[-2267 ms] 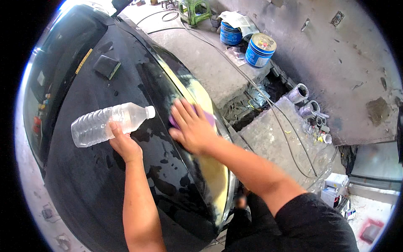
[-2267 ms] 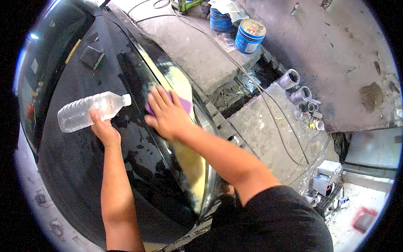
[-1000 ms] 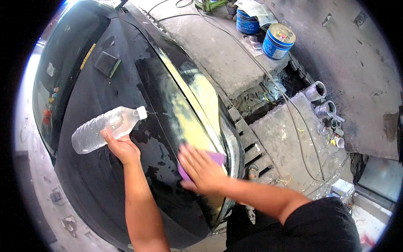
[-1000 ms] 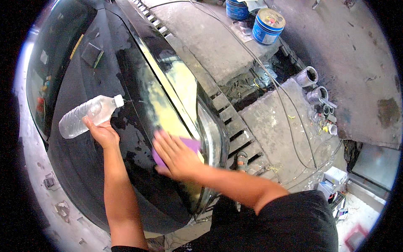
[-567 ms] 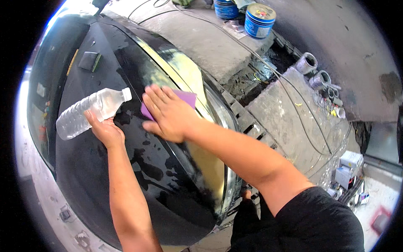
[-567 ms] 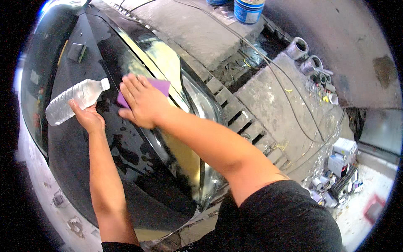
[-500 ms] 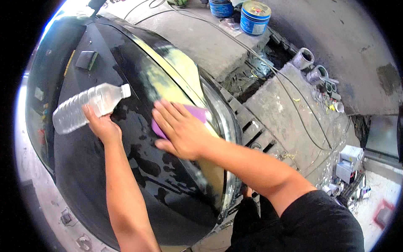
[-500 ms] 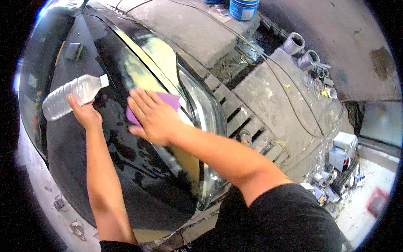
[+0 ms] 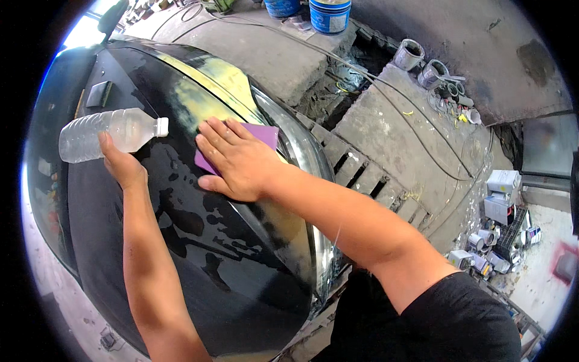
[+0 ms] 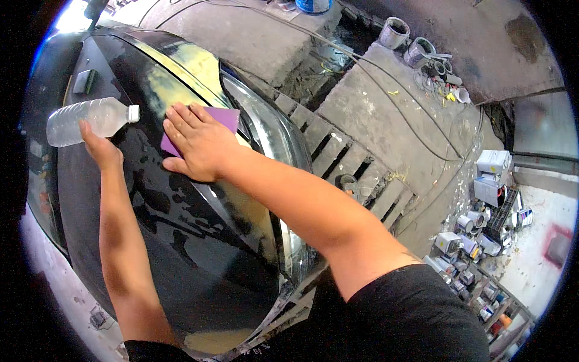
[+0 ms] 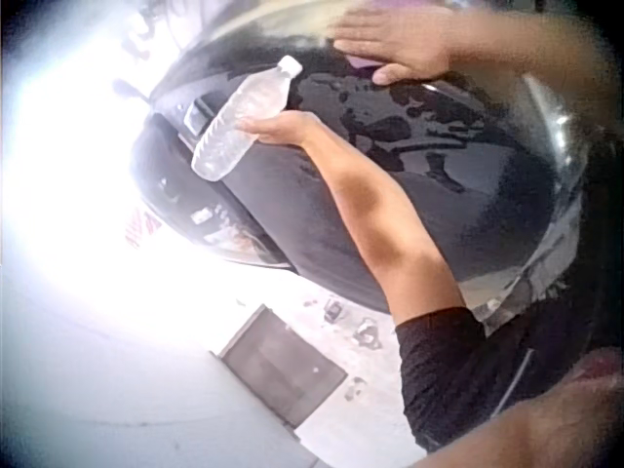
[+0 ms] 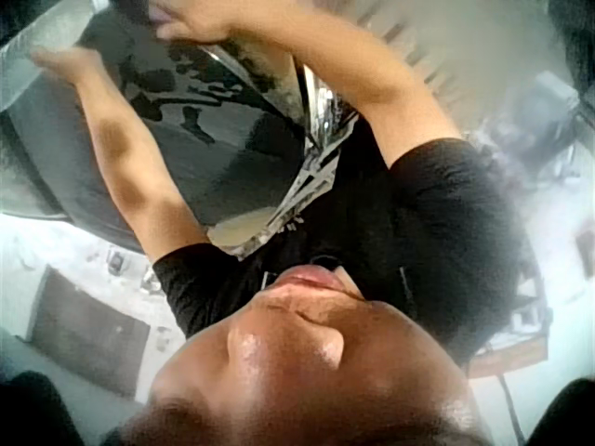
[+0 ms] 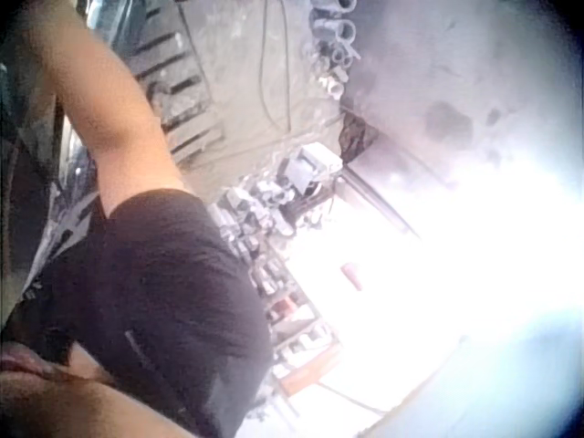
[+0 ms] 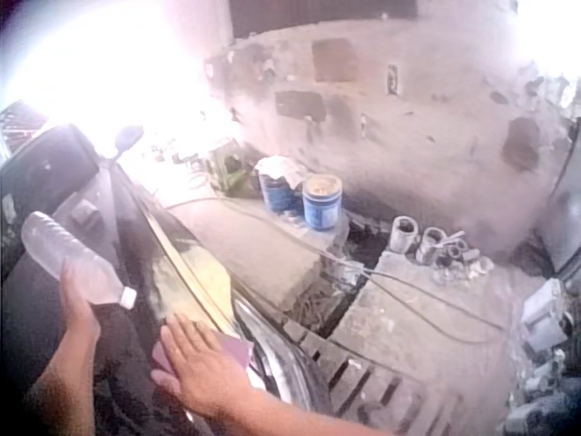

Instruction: The person pours water from a plastic bottle onto the hood of a car and sands the yellow-puttied surface with a purple sanding block, occasionally dipping the block into a bucket of water.

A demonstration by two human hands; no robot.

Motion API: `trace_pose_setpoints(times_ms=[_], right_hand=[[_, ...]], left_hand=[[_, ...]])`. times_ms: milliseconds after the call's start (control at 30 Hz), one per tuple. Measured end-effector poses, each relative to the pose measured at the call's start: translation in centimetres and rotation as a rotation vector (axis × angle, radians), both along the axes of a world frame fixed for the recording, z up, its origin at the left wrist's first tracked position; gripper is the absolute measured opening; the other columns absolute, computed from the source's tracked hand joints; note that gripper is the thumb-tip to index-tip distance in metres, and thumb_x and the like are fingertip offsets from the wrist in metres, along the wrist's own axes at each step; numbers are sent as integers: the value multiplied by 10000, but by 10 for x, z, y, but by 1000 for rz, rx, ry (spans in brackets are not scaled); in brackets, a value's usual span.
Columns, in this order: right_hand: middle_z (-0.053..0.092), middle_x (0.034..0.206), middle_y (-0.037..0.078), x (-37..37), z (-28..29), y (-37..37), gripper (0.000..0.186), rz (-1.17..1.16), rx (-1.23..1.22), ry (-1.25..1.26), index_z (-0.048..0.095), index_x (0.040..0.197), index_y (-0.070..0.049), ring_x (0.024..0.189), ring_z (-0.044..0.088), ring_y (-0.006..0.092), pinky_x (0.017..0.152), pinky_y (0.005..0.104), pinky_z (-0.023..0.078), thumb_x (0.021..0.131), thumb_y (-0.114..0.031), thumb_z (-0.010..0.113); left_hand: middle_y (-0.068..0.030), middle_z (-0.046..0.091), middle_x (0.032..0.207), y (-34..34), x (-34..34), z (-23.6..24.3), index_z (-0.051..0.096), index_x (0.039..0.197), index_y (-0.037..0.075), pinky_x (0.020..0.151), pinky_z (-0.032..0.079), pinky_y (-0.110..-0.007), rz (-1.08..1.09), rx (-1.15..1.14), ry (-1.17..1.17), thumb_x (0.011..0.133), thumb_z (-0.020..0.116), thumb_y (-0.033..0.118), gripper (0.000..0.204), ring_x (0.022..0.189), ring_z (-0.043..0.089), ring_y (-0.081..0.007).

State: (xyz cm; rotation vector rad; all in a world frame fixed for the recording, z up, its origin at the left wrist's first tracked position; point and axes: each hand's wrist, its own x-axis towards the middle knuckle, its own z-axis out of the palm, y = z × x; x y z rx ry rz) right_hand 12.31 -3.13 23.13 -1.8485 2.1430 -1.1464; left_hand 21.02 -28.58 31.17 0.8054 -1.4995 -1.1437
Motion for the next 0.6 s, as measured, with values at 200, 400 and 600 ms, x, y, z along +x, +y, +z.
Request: trace_pose_setpoints(times_ms=[200,400,600], right_hand=[[285,1565,287,93,-12,120,798,-7,109,-167,344,1468,80,1482,241,408,1213,518,158,969,-531,466],[332,1547,279,127,-17,150,757,-30,64,-218,397,1444,58,1465,289,403,1203,523,180,942,-490,546],[323,1546,285,38,-1,28,749,-80,-98,-65,369,1449,93,1461,285,402,1212,497,181,962,-467,472]], left_hand=[[-151,609,1202,1,5,3,537,1276,-79,944,468,-358,5,12,-16,937,549,511,681,1086,621,-240],[-139,616,1187,-4,7,8,538,1288,-72,863,472,-326,23,-46,-114,923,550,529,704,1054,628,-230],[-90,647,1071,2,-3,5,621,1187,-23,737,424,-281,44,-56,-144,897,558,570,663,889,601,-174]])
